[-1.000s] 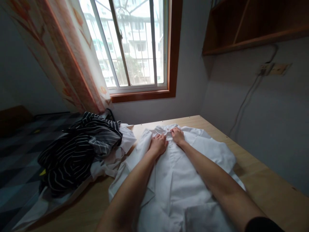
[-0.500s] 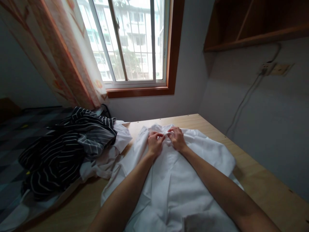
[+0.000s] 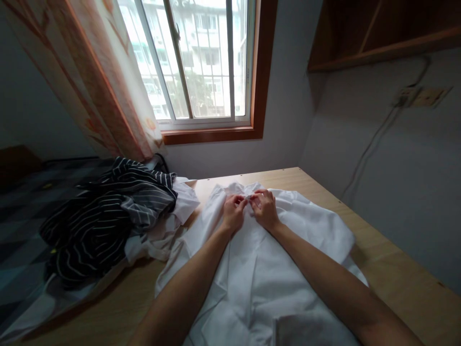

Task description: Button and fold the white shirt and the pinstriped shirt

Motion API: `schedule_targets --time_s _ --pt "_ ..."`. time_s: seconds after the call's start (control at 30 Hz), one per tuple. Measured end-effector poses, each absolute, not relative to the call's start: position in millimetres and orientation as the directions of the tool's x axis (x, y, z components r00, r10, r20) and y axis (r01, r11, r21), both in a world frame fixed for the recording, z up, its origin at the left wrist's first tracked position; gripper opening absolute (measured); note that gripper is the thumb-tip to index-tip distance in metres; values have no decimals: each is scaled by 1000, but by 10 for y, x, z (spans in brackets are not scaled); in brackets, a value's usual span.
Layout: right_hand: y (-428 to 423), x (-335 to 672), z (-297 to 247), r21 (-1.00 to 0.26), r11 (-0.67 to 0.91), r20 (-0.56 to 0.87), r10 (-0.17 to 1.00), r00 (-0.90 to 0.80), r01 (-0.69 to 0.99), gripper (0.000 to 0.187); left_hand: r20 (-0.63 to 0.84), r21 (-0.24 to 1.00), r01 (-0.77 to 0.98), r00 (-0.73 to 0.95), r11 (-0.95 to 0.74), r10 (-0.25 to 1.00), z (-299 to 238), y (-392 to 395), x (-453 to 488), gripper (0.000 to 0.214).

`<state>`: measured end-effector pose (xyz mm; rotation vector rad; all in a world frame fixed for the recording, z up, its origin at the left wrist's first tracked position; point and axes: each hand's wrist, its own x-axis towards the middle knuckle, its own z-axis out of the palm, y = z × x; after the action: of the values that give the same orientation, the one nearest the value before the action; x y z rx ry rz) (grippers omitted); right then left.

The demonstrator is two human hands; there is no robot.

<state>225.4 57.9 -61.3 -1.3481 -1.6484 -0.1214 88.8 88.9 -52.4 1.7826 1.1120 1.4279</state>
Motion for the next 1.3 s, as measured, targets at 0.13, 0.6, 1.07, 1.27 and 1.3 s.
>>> schedule_targets --time_s 0.13,0.6,1.07,1.27,1.3 --pt "625 2284 -657 -507 406 691 719 77 760 7 482 837 237 109 -493 870 -534 883 888 6" --pt "637 2234 -642 -662 347 601 776 194 665 9 587 721 429 38 -544 809 -518 794 922 4" --pt "692 2277 -683 -709 404 582 798 156 578 10 501 796 331 110 -507 858 -515 824 928 8" --pt "558 2163 -614 -632 295 595 777 206 716 13 664 527 617 130 -585 736 -455 676 924 9" --pt "546 2154 -610 -628 284 598 772 216 725 13 680 477 642 163 -600 715 -440 657 920 9"
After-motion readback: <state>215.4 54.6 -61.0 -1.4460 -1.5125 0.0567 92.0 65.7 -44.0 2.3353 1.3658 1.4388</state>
